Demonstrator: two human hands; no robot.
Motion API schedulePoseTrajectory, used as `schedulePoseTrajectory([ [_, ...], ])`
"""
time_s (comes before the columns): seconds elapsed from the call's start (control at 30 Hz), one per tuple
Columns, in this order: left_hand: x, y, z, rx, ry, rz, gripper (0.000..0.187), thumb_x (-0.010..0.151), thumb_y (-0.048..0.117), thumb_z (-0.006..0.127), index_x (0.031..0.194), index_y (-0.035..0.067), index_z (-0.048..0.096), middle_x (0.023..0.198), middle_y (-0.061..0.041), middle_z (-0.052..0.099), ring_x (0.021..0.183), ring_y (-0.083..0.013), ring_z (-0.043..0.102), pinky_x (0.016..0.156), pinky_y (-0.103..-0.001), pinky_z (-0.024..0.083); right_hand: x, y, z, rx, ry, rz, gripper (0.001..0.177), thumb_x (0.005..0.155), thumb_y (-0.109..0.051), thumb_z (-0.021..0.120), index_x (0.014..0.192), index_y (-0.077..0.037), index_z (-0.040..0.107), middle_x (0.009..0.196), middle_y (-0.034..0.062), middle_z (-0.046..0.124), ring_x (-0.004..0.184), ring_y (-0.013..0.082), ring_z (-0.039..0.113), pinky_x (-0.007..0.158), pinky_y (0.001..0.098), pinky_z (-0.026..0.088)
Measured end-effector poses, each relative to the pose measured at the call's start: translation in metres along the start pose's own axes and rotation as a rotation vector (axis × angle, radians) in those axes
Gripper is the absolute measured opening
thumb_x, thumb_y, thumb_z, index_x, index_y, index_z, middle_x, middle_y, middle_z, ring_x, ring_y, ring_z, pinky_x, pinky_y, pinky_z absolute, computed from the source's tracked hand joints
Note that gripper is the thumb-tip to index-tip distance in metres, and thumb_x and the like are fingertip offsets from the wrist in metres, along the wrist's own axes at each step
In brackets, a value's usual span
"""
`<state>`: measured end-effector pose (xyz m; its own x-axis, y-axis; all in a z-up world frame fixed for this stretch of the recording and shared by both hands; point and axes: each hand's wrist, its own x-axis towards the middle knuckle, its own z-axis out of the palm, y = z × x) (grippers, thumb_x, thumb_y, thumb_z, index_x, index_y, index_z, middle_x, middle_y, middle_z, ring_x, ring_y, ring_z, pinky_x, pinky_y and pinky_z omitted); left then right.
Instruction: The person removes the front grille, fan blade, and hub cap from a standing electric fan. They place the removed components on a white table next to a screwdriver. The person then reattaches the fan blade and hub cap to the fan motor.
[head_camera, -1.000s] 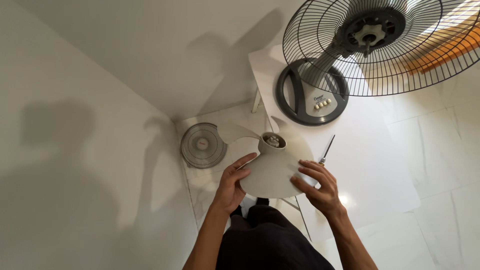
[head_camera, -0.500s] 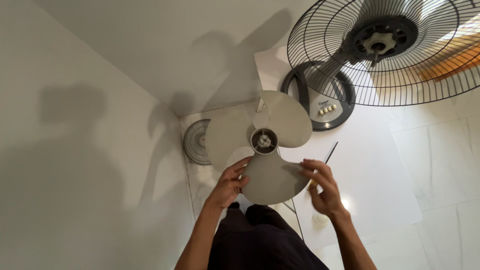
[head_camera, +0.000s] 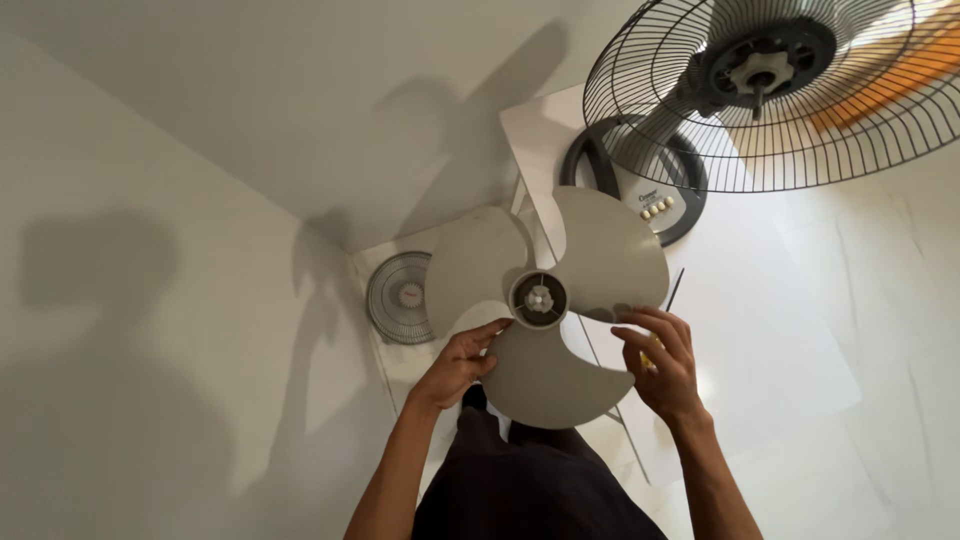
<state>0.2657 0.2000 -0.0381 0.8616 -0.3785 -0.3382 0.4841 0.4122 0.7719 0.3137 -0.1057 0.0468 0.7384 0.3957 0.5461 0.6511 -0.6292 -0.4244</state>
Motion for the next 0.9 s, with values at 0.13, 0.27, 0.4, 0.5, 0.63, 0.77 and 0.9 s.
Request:
schedulePoseTrajectory([
  [0.13, -0.006, 0.014, -0.016, 0.12, -0.082, 0.013, 0.061, 0.092, -0.012, 0.054, 0.149, 0.007, 0.054, 0.134, -0.011, 0.07, 0.116, -0.0221, 0.069, 0.098, -0.036, 0.056, -0.006, -0.019, 0.01, -0.14, 0.031, -0.047, 0.028, 0.083, 0.002, 0.078, 0.106, -0.015, 0.073, 0.12, 0.0021, 0.07, 0.124, 0.0242, 0.06, 0.106, 0.0416, 0.047],
  [0.27, -0.009, 0.024, -0.03, 0.206, -0.148, -0.01, 0.06, 0.091, -0.013, 0.055, 0.148, 0.005, 0.057, 0.132, -0.012, 0.072, 0.122, -0.0219, 0.069, 0.108, -0.035, 0.051, -0.008, -0.035, 0.015, -0.21, -0.011, -0.036, 0.031, 0.082, -0.008, 0.083, 0.11, -0.016, 0.073, 0.126, 0.0036, 0.067, 0.128, 0.0254, 0.057, 0.109, 0.0439, 0.043],
  [0.4, -0.011, 0.027, -0.036, 0.154, -0.178, -0.068, 0.063, 0.088, -0.014, 0.052, 0.147, 0.007, 0.056, 0.134, -0.009, 0.07, 0.122, -0.0223, 0.067, 0.108, -0.036, 0.051, -0.012, -0.049, 0.017, -0.275, -0.049, 0.01, 0.032, 0.082, -0.015, 0.085, 0.112, -0.017, 0.074, 0.128, 0.0028, 0.065, 0.13, 0.0254, 0.054, 0.111, 0.0452, 0.042],
  [0.5, -0.013, 0.029, -0.038, 0.117, -0.199, -0.065, 0.065, 0.087, -0.016, 0.049, 0.147, 0.006, 0.056, 0.134, -0.011, 0.07, 0.123, -0.0241, 0.066, 0.108, -0.038, 0.05, -0.018, -0.057, 0.02, -0.299, -0.047, 0.028, 0.031, 0.083, -0.016, 0.085, 0.111, -0.017, 0.074, 0.128, 0.0019, 0.066, 0.13, 0.0248, 0.055, 0.111, 0.0455, 0.041],
  [0.63, -0.014, 0.032, -0.035, 0.122, -0.234, -0.078, 0.067, 0.085, -0.018, 0.047, 0.146, 0.005, 0.057, 0.136, -0.011, 0.068, 0.123, -0.0229, 0.066, 0.108, -0.037, 0.05, -0.026, -0.061, 0.022, -0.318, -0.056, 0.014, 0.031, 0.083, -0.017, 0.084, 0.112, -0.017, 0.073, 0.128, 0.002, 0.066, 0.13, 0.0241, 0.055, 0.113, 0.0463, 0.041],
  [0.77, -0.011, 0.034, -0.027, 0.148, -0.229, -0.095, 0.068, 0.083, -0.019, 0.047, 0.145, 0.006, 0.058, 0.136, -0.011, 0.069, 0.12, -0.0209, 0.067, 0.106, -0.035, 0.052, -0.028, -0.063, 0.021, -0.346, -0.054, 0.018, 0.03, 0.085, -0.018, 0.084, 0.112, -0.017, 0.072, 0.128, 0.0021, 0.066, 0.13, 0.0236, 0.056, 0.113, 0.0457, 0.041],
  [0.9, -0.004, 0.034, -0.019, 0.093, -0.231, -0.119, 0.069, 0.081, -0.02, 0.045, 0.144, 0.004, 0.058, 0.136, -0.011, 0.068, 0.115, -0.0198, 0.068, 0.099, -0.032, 0.055, -0.025, -0.061, 0.016, -0.362, -0.047, 0.022, 0.032, 0.085, -0.018, 0.084, 0.115, -0.016, 0.072, 0.127, 0.0024, 0.066, 0.129, 0.0229, 0.056, 0.111, 0.0446, 0.042],
])
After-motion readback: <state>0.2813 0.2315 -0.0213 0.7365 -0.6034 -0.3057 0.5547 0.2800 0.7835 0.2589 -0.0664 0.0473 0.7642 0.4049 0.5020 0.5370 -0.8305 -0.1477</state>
